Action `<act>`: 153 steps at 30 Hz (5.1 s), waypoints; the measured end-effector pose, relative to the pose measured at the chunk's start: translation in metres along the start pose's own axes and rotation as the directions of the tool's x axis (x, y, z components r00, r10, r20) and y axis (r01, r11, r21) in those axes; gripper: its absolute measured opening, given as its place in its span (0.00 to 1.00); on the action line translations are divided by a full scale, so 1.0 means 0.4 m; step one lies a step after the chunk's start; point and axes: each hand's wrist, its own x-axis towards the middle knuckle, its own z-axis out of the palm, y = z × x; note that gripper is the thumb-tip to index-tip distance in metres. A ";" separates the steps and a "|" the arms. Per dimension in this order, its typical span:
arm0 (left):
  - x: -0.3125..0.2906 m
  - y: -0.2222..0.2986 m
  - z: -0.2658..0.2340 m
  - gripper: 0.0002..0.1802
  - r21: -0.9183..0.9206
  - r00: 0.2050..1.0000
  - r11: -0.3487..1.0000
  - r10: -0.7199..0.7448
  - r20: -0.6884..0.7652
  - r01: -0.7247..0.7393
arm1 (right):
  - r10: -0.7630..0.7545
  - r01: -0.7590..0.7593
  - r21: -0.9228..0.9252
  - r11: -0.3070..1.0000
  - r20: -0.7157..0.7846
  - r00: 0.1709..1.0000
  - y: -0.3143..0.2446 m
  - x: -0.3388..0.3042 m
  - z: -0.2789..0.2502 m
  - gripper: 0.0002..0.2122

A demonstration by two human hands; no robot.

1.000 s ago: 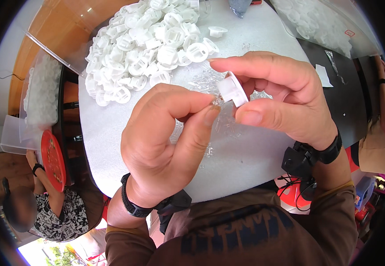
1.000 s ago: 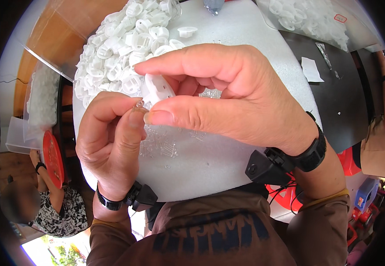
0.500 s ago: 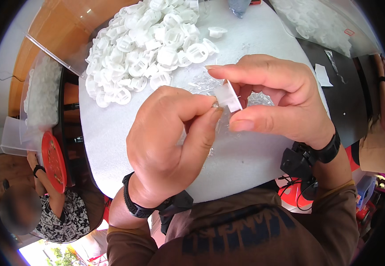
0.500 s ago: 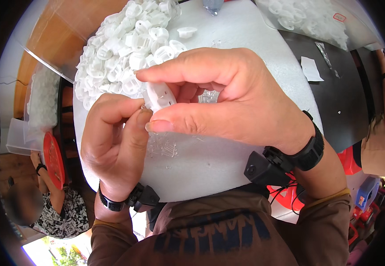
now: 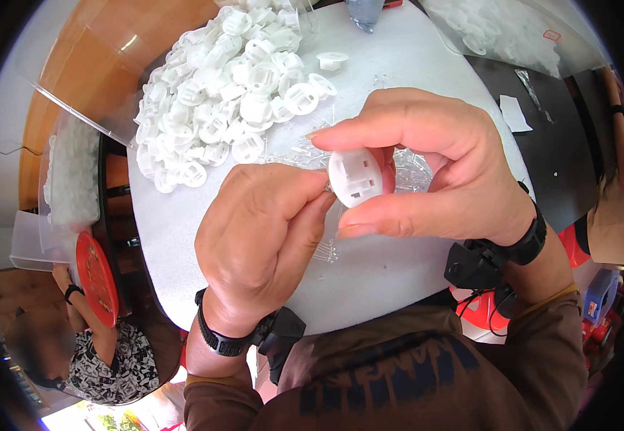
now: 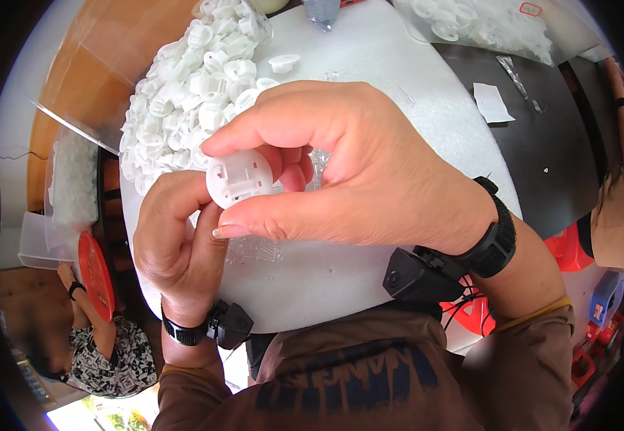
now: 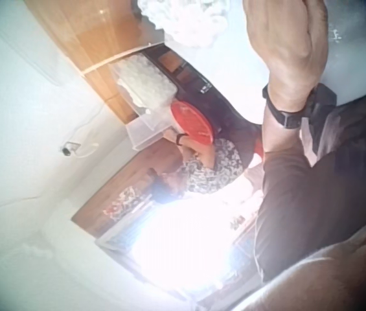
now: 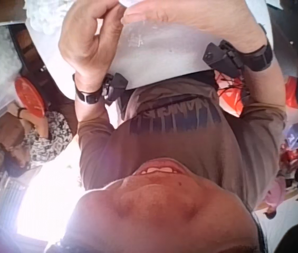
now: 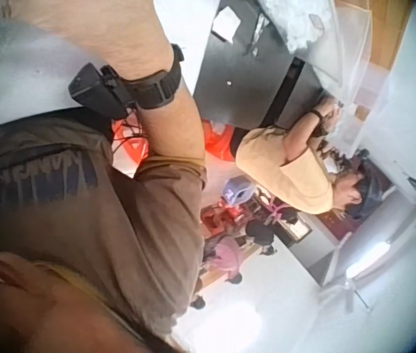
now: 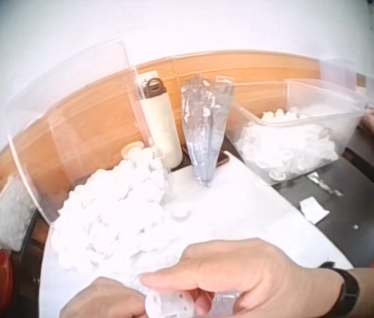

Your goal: Assembling small white plastic components by inserting transparent pins into housings.

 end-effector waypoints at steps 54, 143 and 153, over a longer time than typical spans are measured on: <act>-0.005 0.014 -0.032 0.14 -0.687 0.747 0.420 -0.605 0.276 0.593 | 0.224 0.014 0.483 0.875 -0.431 0.874 -0.094 0.068 -0.196 0.20; -0.030 -0.024 0.034 0.11 -0.698 0.890 0.605 -0.443 0.104 0.383 | 0.698 -0.695 0.457 0.555 0.197 0.688 -0.036 0.031 0.026 0.20; -0.037 -0.005 0.015 0.05 -0.347 0.893 0.835 -0.333 0.303 0.428 | 0.506 -0.500 0.775 0.387 0.275 0.818 0.004 0.028 -0.045 0.23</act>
